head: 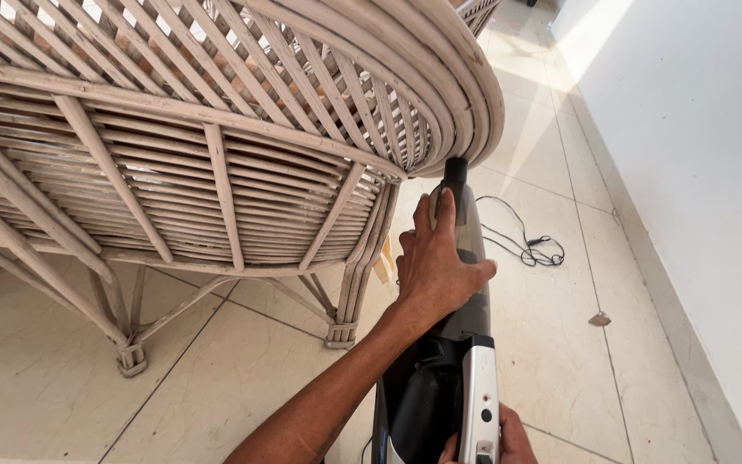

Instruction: The person vacuums the crevices and frame of a wicker chair using a handheld vacuum cleaner, moving the nozzle along the weave and gaps of the backrest and base.

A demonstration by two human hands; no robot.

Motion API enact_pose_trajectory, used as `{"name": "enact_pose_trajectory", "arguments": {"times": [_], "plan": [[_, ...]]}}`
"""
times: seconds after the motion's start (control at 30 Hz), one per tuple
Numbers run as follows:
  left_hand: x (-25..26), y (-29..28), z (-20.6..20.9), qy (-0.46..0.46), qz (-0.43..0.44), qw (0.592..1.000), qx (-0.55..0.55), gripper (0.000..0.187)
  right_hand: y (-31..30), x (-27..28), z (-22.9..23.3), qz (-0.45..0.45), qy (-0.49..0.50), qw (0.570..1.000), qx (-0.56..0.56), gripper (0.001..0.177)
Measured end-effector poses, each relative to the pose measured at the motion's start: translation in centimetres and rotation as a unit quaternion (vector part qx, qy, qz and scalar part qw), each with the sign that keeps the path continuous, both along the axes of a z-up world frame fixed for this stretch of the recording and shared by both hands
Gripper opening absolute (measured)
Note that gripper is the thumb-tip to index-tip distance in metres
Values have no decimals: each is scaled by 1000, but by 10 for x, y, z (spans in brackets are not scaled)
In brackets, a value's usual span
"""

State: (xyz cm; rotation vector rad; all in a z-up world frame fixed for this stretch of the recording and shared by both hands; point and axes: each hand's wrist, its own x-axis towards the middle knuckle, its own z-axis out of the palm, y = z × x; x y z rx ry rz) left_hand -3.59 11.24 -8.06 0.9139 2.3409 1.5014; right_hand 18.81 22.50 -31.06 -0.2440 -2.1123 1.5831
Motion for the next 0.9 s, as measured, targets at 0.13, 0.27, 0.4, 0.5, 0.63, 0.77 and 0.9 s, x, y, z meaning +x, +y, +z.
{"name": "enact_pose_trajectory", "arguments": {"times": [0.13, 0.27, 0.4, 0.5, 0.63, 0.77, 0.9], "plan": [[-7, 3, -5, -8, 2, 1000, -19, 116, 17, -12, -20, 44, 53, 998, -11, 83], [-15, 4, -9, -14, 7, 999, -45, 117, 19, -22, -26, 24, 16, 999, -24, 82], [-22, 5, -17, -30, 9, 998, -56, 117, 15, -31, -27, 13, -7, 999, -43, 81], [-29, 8, -24, -22, 20, 998, -59, 117, 14, -37, -27, 3, -29, 998, -56, 80], [-39, 13, -33, -34, 24, 996, -78, 118, 8, -43, -23, -16, -64, 994, -85, 77], [-47, 14, -42, -48, 34, 994, -91, 118, -9, -53, 0, -57, -124, 985, -108, 80], [-55, 14, -50, -62, 51, 992, -102, 118, -39, -61, 43, -130, -177, 966, -135, 75]]}}
